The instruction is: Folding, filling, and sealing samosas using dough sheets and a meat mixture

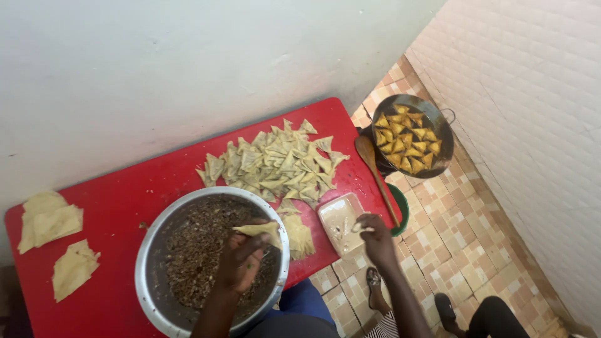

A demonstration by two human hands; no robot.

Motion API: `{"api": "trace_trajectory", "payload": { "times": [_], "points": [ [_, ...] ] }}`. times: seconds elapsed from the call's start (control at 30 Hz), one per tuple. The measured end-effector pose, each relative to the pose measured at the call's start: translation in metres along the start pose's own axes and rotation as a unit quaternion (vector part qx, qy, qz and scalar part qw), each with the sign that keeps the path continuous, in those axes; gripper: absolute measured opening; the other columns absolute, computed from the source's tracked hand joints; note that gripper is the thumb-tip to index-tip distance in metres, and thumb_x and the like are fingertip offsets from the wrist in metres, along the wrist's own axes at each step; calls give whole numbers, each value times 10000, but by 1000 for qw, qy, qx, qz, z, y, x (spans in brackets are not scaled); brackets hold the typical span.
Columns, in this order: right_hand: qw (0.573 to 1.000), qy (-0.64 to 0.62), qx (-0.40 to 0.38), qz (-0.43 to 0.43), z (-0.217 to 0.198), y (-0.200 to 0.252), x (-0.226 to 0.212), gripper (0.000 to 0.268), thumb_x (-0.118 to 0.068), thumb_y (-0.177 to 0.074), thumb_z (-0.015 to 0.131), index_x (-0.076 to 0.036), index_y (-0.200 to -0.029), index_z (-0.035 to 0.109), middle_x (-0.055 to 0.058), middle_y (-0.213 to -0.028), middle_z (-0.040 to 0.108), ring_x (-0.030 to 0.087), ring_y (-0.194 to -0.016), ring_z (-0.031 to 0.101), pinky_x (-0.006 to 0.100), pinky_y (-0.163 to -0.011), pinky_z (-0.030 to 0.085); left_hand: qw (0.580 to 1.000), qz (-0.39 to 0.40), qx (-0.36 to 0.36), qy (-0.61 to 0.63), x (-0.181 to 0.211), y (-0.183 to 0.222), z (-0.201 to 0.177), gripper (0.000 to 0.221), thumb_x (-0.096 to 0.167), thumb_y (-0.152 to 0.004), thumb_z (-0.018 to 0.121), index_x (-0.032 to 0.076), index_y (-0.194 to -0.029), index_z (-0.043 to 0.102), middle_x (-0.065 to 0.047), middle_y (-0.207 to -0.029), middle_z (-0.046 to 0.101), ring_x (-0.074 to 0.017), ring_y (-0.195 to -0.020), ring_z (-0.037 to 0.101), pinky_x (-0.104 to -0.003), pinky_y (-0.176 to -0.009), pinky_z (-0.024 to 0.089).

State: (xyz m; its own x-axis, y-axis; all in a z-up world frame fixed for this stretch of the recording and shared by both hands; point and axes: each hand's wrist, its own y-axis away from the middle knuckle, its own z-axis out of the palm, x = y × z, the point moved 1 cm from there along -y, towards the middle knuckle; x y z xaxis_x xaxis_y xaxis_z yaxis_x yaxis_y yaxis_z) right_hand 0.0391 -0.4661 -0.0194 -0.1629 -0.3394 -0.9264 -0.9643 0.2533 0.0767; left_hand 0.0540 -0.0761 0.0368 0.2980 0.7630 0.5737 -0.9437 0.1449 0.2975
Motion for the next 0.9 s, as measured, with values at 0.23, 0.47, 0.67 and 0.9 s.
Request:
{"api": "trace_trajectory", "payload": {
  "times": [0.23, 0.47, 0.67, 0.9],
  "points": [
    [978, -164, -127, -35, 14, 27, -221, 390, 81, -895, 775, -26, -1270, 794, 114, -1438, 701, 330, -1489, 662, 503, -1271, 512, 969, 68, -115, -206, -15, -4, 9, 546, -46, -790, 933, -34, -1327, 834, -215, -1334, 845, -234, -1164, 826, -381, -1015, 682],
    [935, -68, -293, -189, 87, 58, -287, 303, -180, -898, 909, -176, -1190, 828, 141, -1676, 575, 354, -1624, 512, 618, -1341, 390, 937, 166, -115, -285, 12, 17, 15, 537, 78, -727, 1041, 50, -1241, 888, -130, -1229, 894, -191, -1081, 833, -324, -905, 664],
    [904, 81, -210, -364, 152, 71, -255, 397, -367, -943, 905, -167, -1268, 794, 136, -1746, 517, 386, -1600, 484, 628, -1281, 404, 994, 44, 75, -59, -10, 12, -16, 221, 58, -873, 934, 5, -1078, 868, -105, -895, 844, -179, -737, 745, -311, -598, 568],
    [974, -121, -127, -141, 162, 89, -222, 335, -129, -826, 1002, -137, -931, 685, 116, -1341, 818, 242, -1254, 766, 396, -1011, 623, 987, 38, 151, 51, 36, 21, 27, 510, -5, -848, 872, -50, -1350, 799, -221, -1323, 839, -336, -1151, 776, -439, -915, 625]
  ]
}}
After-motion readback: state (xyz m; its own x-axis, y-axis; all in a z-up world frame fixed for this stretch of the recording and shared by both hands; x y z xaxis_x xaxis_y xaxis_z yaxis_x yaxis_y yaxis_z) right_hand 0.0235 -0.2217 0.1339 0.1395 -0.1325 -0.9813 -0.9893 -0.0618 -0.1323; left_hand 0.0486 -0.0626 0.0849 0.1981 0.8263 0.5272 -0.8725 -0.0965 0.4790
